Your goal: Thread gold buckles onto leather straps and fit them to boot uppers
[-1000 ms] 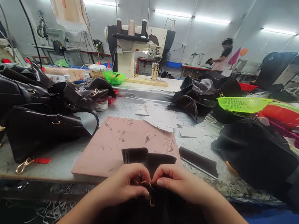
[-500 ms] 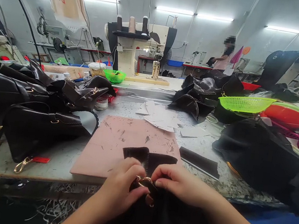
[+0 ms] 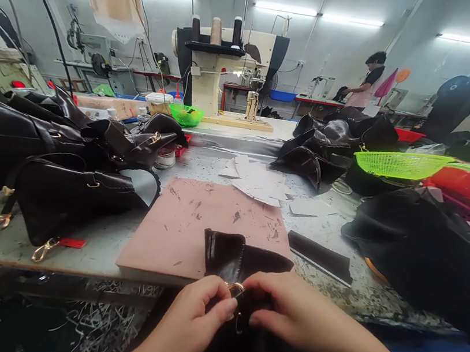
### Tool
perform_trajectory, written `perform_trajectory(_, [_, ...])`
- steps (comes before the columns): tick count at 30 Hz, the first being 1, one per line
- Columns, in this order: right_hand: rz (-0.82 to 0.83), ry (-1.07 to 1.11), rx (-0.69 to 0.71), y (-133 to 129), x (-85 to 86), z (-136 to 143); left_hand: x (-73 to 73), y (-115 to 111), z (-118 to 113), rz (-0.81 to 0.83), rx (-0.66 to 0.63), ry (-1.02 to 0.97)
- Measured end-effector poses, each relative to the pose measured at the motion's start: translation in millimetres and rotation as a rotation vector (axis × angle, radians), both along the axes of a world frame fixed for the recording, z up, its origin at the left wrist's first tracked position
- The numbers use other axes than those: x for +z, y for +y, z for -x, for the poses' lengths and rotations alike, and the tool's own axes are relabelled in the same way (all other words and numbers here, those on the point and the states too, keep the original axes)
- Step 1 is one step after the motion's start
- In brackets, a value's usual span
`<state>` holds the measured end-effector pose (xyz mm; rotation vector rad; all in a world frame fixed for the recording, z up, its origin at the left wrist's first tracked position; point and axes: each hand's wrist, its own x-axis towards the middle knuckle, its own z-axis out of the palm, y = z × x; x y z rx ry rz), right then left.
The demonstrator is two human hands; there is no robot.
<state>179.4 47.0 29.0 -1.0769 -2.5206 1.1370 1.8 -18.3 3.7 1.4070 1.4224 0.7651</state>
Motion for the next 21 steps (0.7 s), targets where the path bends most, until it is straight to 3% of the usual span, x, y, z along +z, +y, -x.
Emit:
perform_trajectory(5, [-0.244, -0.173, -0.07, -9.9, -4.0, -4.3, -5.3, -1.7, 0.0, -0.044, 0.012, -0.056])
perform_trajectory(9, [-0.141, -0.043, -0.101, -19.9, -11.1, -9.9, -11.4, -5.5, -3.0, -0.12, 0.023, 0.004])
perform_trajectory(15, [-0.081, 0.112, -0.283, -26.5, -27.3, 2.5, -23.1, -4.5, -9.5, -0.232, 0.038, 0.103])
perform_trajectory(21, [0.067, 0.109, -0.307, -24.6, -22.1, 6.1, -27.7, -7.2, -9.5, -0.327, 0.031, 0.151])
